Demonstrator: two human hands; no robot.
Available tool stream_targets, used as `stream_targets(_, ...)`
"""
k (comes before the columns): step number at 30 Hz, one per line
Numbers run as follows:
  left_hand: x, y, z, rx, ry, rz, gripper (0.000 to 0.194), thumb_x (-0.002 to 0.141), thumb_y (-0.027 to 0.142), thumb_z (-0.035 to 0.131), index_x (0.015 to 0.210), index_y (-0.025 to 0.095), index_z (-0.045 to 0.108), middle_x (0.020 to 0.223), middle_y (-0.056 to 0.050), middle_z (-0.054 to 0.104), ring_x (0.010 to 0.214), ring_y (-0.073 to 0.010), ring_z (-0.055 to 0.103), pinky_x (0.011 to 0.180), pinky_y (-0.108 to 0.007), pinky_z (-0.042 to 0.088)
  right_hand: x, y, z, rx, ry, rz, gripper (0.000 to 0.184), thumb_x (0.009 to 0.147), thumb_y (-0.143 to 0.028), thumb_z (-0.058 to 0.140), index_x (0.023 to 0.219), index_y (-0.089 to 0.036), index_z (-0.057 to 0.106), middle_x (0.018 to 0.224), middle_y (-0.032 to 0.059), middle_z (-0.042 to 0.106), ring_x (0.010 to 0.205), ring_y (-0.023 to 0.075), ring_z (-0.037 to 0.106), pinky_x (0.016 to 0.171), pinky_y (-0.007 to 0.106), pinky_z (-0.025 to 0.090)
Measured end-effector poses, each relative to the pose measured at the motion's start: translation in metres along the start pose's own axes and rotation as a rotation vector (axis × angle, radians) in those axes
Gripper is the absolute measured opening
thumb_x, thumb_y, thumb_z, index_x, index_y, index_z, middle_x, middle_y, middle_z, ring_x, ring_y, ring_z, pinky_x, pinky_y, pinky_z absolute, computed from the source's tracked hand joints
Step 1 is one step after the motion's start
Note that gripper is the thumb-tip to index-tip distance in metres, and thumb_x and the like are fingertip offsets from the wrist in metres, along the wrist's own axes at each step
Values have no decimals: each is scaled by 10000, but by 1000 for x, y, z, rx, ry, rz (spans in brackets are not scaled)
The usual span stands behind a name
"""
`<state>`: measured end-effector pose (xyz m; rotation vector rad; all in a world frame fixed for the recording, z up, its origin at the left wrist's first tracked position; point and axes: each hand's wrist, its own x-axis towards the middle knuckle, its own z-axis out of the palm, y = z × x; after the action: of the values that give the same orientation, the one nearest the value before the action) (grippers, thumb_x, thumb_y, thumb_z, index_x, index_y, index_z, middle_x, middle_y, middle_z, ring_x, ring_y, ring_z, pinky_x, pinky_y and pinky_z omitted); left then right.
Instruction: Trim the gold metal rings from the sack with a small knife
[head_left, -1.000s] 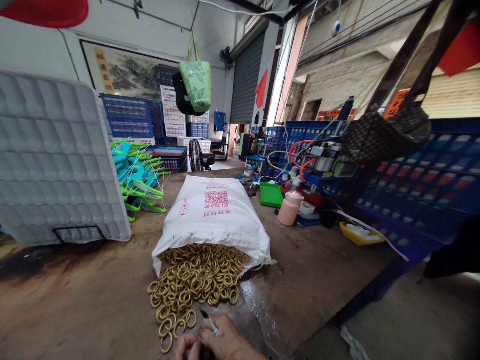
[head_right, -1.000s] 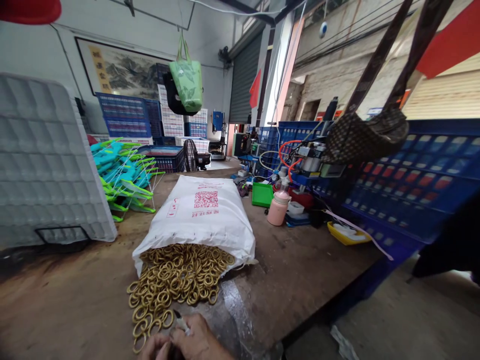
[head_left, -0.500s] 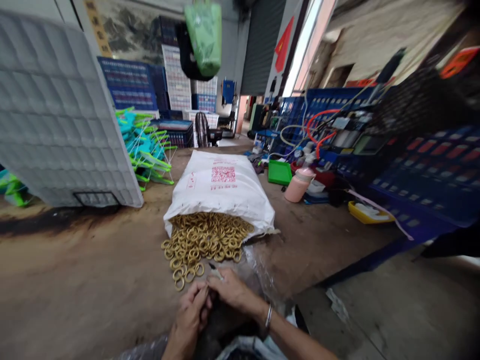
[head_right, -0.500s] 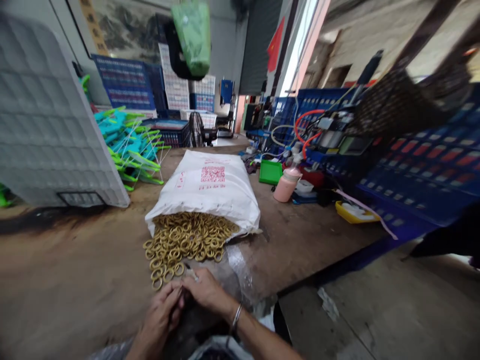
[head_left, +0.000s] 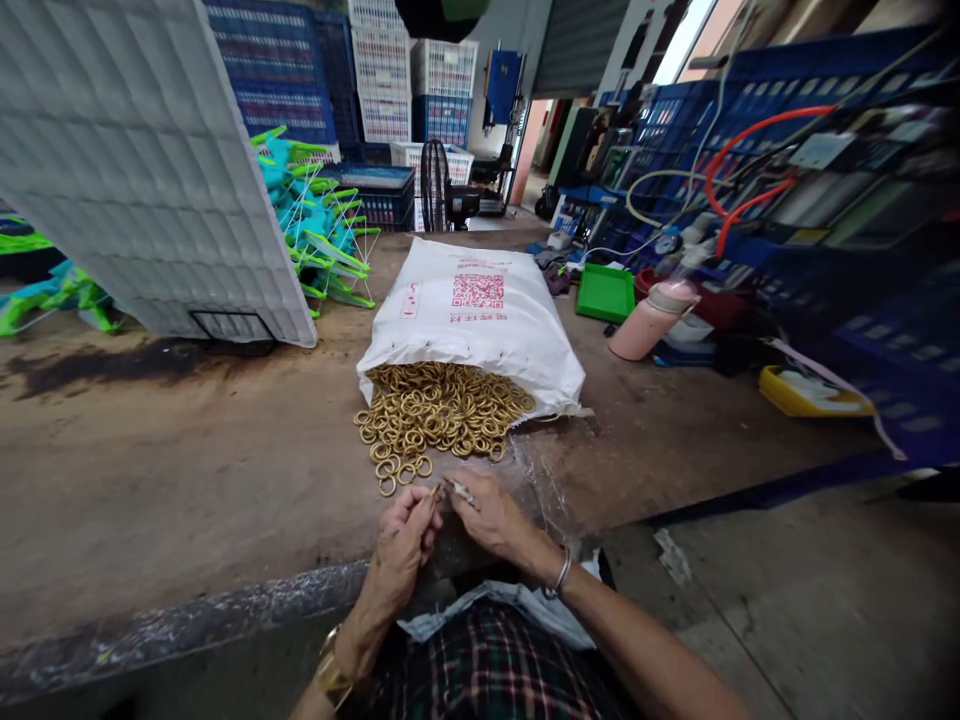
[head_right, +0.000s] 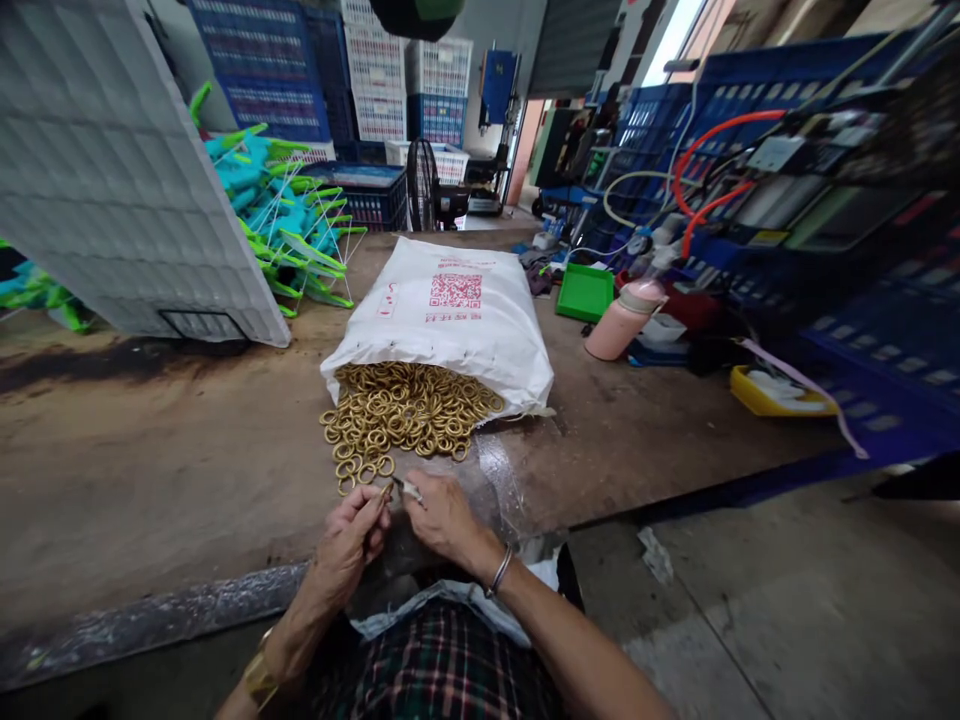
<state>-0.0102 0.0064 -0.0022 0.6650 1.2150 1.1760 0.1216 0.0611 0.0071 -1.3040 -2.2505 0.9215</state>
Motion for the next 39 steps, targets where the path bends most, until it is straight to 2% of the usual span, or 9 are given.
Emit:
stream_targets(4,-1,8,4,37,57,22,382,663,535,607,710,178,481,519,74,472,366,-29,316,346,-147,209,-6,-1,3,-212,-71,-71,138,800,-144,420,792,-170,555,711,17,582,639,120,487,601,224,304)
stream_targets(10,-2,13,5,96,68,45,369,672,527,594,700,179,473,506,79,451,363,-29,305,348,-153,212,-5,-5,5,-311,-91,-46,172,803,-119,411,855,-162,569,799,43,616,732,144,536,640,238,310)
stream_targets(15,-1,9,4,108,71,36,368,682,533,578,698,183,468,508,74,458,380,-36,323,359,-153,228,-5,-3,7,-373,-57,-18,209,767,-103,420,893,-172,571,845,43,624,723,146,539,614,250,298)
stream_targets(24,1,3,2,175,55,64,385,707,563,534,669,187,458,487,84,396,382,-42,288,359,-163,197,-4,-3,6,-399,-35,1,231,738,-95,415,886,-168,576,795,44,634,668,146,527,585,256,286)
stream_targets(29,3,1,0,169,43,93,362,720,541,539,683,191,457,513,78,415,388,-47,286,365,-175,198,-2,2,7,-337,-51,-52,193,759,-109,412,845,-161,577,752,40,622,663,139,521,584,252,285)
stream_targets(35,4,-4,-5,164,18,147,365,714,535,565,669,186,467,516,76,403,393,-45,286,365,-175,192,-1,0,3,-285,-155,-87,159,792,-143,420,853,-162,566,727,36,623,639,132,526,574,239,284)
stream_targets(39,-6,-2,-3,123,-6,89,395,690,557,586,642,183,469,469,85,374,366,-38,269,358,-172,194,4,2,3,-363,-185,-18,176,795,-166,423,895,-160,568,725,51,634,629,142,543,553,251,269)
